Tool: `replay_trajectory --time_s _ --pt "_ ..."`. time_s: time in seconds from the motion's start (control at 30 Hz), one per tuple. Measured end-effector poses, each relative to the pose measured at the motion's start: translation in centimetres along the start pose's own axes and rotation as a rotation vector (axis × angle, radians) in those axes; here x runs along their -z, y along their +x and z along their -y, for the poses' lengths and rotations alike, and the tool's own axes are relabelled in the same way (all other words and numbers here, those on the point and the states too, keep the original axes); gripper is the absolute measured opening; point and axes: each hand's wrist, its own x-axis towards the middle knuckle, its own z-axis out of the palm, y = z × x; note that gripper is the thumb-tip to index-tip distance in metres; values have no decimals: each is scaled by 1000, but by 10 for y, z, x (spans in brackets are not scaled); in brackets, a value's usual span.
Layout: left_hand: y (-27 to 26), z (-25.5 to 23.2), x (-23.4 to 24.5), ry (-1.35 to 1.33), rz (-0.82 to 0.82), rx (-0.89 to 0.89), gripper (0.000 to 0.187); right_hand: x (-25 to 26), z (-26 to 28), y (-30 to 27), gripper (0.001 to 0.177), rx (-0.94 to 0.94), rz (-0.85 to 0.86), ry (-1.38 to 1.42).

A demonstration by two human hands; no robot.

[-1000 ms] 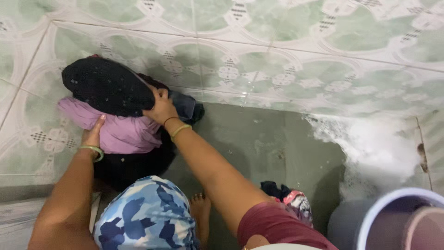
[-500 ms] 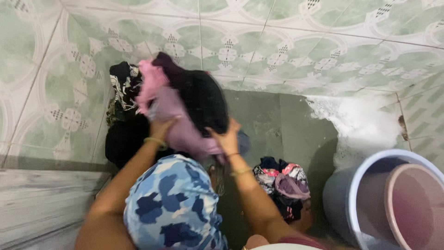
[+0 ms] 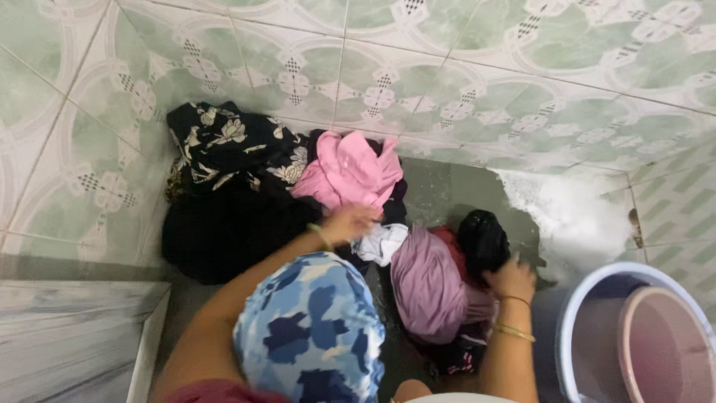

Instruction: The person washes clothes by hand in a tiled room. They scrub and rinse various garments in a blue basin, wring them out, and place them aside. Water is poured from a pink bucket into the basin, and the basin is emptied and refilled multiple times.

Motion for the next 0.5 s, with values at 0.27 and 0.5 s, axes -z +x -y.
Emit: replay_trajectory --time_s 0.27,0.5 --pt "-100 36 232 463 -981 721 137 10 271 41 117 803 -149 455" --pt "-87 145 215 282 -725 1100 141 -69 328 96 151 290 438 443"
